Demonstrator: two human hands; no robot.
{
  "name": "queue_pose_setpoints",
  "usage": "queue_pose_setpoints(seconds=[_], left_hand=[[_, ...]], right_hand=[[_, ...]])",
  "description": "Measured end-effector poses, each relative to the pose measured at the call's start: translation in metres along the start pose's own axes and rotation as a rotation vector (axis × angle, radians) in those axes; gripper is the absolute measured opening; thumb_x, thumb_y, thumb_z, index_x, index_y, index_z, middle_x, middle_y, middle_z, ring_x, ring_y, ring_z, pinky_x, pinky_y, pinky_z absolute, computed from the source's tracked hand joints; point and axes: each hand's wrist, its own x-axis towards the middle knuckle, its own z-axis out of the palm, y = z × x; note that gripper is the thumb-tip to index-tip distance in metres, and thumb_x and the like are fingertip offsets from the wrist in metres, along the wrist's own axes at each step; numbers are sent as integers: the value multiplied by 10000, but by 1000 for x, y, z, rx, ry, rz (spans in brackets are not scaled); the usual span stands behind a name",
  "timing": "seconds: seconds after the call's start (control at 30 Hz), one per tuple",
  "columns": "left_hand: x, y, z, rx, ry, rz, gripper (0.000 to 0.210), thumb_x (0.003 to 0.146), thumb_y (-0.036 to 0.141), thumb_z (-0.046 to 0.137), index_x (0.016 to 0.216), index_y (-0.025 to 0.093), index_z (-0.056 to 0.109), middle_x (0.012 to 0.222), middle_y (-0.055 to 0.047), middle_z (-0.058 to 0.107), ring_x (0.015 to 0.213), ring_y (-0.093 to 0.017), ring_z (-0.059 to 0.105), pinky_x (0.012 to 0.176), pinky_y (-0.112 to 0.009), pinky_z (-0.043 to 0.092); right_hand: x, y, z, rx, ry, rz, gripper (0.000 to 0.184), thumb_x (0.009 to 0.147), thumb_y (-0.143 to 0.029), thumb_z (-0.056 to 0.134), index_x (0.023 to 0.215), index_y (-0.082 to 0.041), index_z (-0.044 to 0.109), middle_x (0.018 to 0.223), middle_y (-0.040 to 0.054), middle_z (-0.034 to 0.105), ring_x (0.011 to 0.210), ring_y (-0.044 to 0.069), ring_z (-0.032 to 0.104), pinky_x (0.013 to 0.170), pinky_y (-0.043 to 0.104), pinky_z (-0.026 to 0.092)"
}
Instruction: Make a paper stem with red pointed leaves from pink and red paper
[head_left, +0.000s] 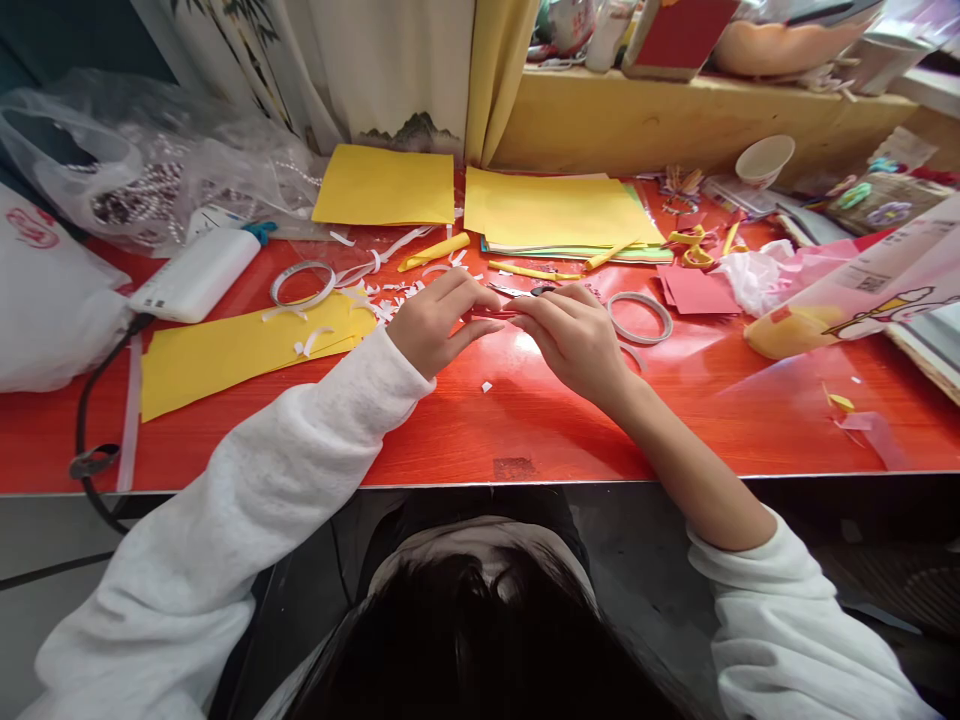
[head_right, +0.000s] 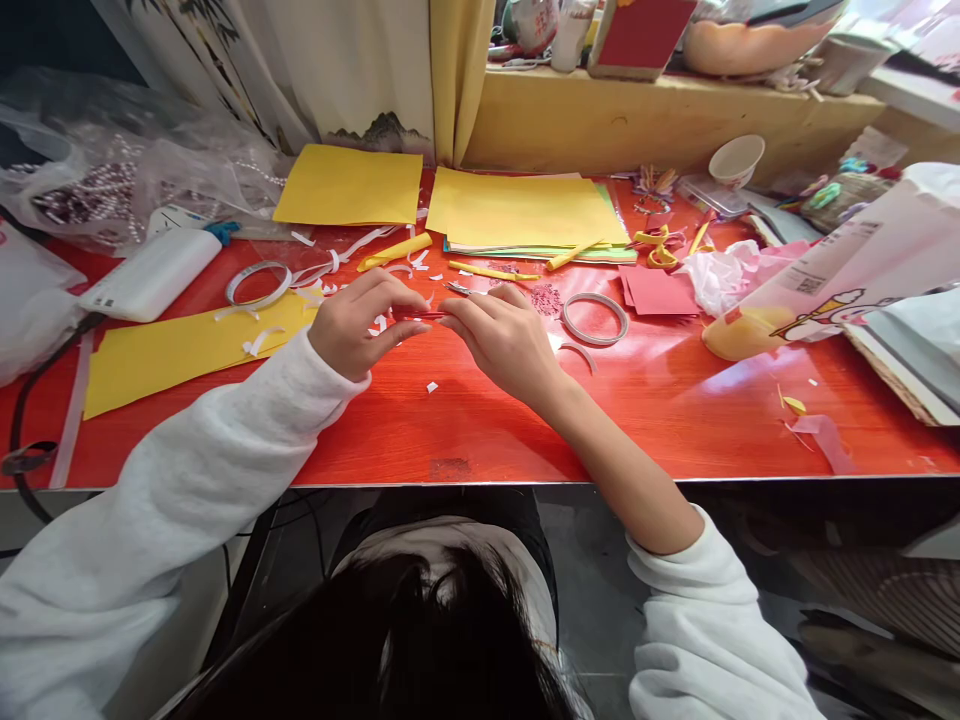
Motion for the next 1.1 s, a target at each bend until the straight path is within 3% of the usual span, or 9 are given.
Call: queue_pose_setpoints(seconds=[0.2,0.37,0.67,1.0,1.1], left_hand=[[-2,0,1,54,13,-2,88,870,234,547,853,162,594,772,-22,617,711,-108,573,636,-234,501],[-2,2,0,77,7,-19,112,877,256,534,852,168,599,778,-26,619,723,-113,576,645,-244,509],[-2,2,-3,109,42,14,76,870,242,548,872,178,588,806,-20,609,754,-112,588,673,-254,514],[-1,3,-2,117,56,47,30,867,212,553,897,206,552,802,-13,586,753,-108,569,658,-251,527],[-1,3,-2,112,73,68,31,874,226,550,904,216,549,792,-9,583,740,-103,559,640,-253,522]], right_hand=[[1,-2,-2,63,66,-18,105,897,-245,517,958,-187,579,843,29,702,711,148,571,739,295,445],[2,-5,-6,138,43,67,99,897,-248,501,920,-213,591,851,26,697,757,167,590,762,330,456],[5,-10,-14,604,-65,314,216,911,-286,479,1004,-209,657,901,38,695,828,142,641,755,296,498],[6,-8,-14,631,-87,330,209,900,-261,496,989,-216,680,882,30,688,826,133,636,760,302,502],[6,-8,-13,566,-61,278,185,885,-262,527,986,-210,673,903,39,687,836,139,633,755,299,503]])
